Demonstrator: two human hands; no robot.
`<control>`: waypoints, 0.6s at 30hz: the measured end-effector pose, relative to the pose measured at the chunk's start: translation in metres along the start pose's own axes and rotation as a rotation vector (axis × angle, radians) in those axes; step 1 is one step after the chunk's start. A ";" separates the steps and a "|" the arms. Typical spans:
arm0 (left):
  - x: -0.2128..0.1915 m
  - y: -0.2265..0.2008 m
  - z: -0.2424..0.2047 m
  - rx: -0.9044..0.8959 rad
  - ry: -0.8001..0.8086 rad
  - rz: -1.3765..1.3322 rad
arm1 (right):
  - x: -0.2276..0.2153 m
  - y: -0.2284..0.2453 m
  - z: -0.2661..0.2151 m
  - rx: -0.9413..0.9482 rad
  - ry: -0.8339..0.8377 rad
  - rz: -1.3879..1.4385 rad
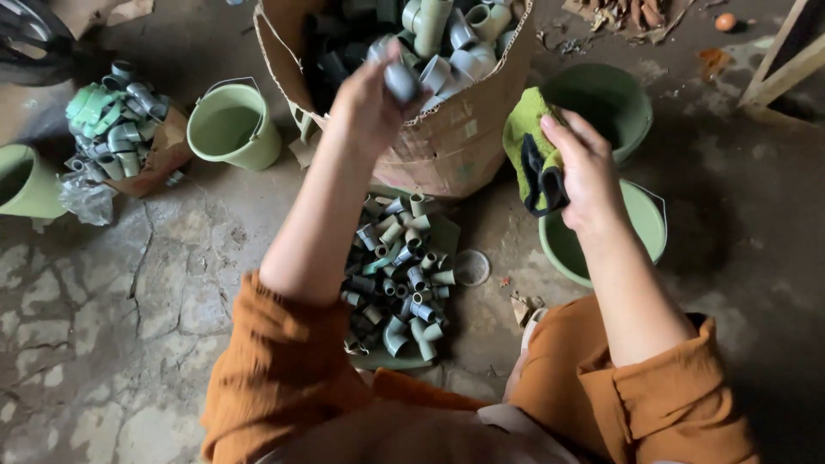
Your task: The person sits on the floor and wipes small plastic pipe fittings with a green cloth. They pick each fitting from a green basin, wipe it, and place it back into the basin. The process is repeated for multiple fittings.
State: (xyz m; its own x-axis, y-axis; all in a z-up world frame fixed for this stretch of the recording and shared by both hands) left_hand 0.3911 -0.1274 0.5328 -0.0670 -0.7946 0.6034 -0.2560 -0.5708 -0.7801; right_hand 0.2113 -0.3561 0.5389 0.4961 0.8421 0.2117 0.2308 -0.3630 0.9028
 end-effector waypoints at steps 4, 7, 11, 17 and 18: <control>-0.025 -0.039 0.077 0.193 -0.254 -0.015 | 0.000 -0.001 0.008 -0.019 0.007 0.025; -0.027 -0.045 0.064 0.189 -0.205 0.044 | -0.004 0.001 0.008 -0.027 -0.005 -0.001; 0.049 -0.042 -0.078 0.130 0.521 0.240 | -0.009 -0.005 0.017 -0.101 0.042 -0.020; -0.068 0.123 -0.160 -0.165 0.828 1.236 | -0.028 -0.008 0.027 -0.147 -0.043 0.082; -0.120 0.175 -0.166 -0.179 0.821 1.228 | -0.031 -0.012 0.030 -0.133 -0.043 0.075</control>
State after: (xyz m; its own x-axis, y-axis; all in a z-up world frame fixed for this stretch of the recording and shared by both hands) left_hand 0.1943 -0.0978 0.3512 -0.8194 -0.3782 -0.4307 0.2543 0.4335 -0.8645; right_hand 0.2184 -0.3904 0.5103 0.5437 0.7957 0.2669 0.0806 -0.3661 0.9271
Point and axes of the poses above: each hand's wrist, its own z-axis towards the middle knuckle, its own x-axis out of the palm, y = z × x, the point moved 8 cm from there along z, towards the middle knuckle, and after that the axes turned 13 degrees about x, right-handed, at the moved point
